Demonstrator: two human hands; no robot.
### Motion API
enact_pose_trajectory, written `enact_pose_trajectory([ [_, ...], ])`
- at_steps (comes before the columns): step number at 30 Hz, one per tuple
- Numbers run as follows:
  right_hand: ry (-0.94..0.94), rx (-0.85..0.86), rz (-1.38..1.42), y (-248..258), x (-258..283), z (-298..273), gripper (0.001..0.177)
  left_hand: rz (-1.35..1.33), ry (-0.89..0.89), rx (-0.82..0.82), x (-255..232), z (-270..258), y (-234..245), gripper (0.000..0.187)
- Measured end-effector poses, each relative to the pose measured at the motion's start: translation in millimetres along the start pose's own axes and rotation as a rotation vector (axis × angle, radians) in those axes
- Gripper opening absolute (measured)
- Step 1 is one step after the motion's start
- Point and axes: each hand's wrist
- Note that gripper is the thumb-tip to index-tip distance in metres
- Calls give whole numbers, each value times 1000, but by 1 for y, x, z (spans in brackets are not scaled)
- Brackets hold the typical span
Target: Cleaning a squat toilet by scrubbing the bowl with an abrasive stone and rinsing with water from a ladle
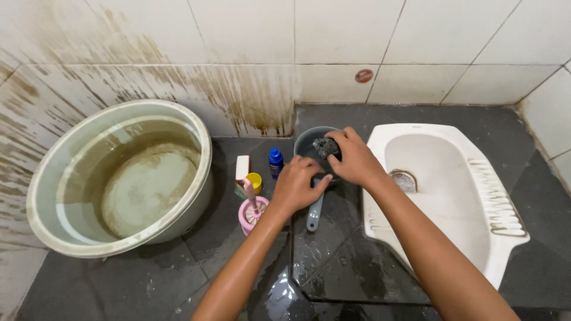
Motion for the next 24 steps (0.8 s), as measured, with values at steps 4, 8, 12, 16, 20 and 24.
enact_pose_trajectory([
  [4,-88,225,-84,-43,-29,23,57,128,63,-93,30,-5,-18,22],
  [8,-228,411,-167,-88,-73,46,71,197,38,-29,49,8,-38,17],
  [12,-327,445,-225,-79,-50,45,75,225,45,-9,48,24,-54,21],
  [16,-433,417,-217,-81,-40,41,85,163,36,82,47,40,-77,26],
  [20,-503,358,-178,-79,-34,41,61,227,82,342,57,57,-102,33],
  [24,-486,351,-136,-68,-24,36,50,239,322,525,53,69,-112,28],
])
Point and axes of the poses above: each hand's wrist, its own z-axis towards the middle knuckle, its own y-axis out of the back of the hand, x = y × z, and after that the axes turned 8 degrees about z, right-handed
